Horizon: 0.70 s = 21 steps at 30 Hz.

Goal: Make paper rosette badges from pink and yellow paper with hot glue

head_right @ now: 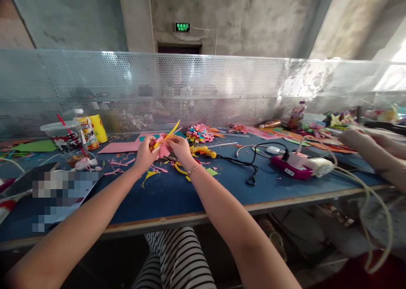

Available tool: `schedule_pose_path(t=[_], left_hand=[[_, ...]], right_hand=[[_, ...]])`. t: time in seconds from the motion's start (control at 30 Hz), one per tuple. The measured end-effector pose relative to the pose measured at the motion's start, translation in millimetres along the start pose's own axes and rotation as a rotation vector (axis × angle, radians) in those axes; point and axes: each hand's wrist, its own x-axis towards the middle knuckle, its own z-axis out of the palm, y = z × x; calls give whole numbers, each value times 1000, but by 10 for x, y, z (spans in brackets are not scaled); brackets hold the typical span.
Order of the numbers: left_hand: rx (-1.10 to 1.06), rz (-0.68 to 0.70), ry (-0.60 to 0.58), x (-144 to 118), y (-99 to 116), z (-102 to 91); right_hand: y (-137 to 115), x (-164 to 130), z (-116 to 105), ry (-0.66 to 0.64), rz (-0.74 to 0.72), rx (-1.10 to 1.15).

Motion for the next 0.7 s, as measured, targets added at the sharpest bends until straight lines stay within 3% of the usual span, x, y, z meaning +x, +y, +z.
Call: schedule_pose_path(t=[0.1, 0.3, 0.7], left_hand=[[83, 69, -30, 4, -27, 1], [297, 207, 20, 4, -89, -34], [417, 535, 52, 16, -119, -223]], right_hand=[[-42, -21, 9, -33, 30, 94], [-125, -43, 23, -71, 188, 337], [-93, -95, 76, -135, 189, 367]])
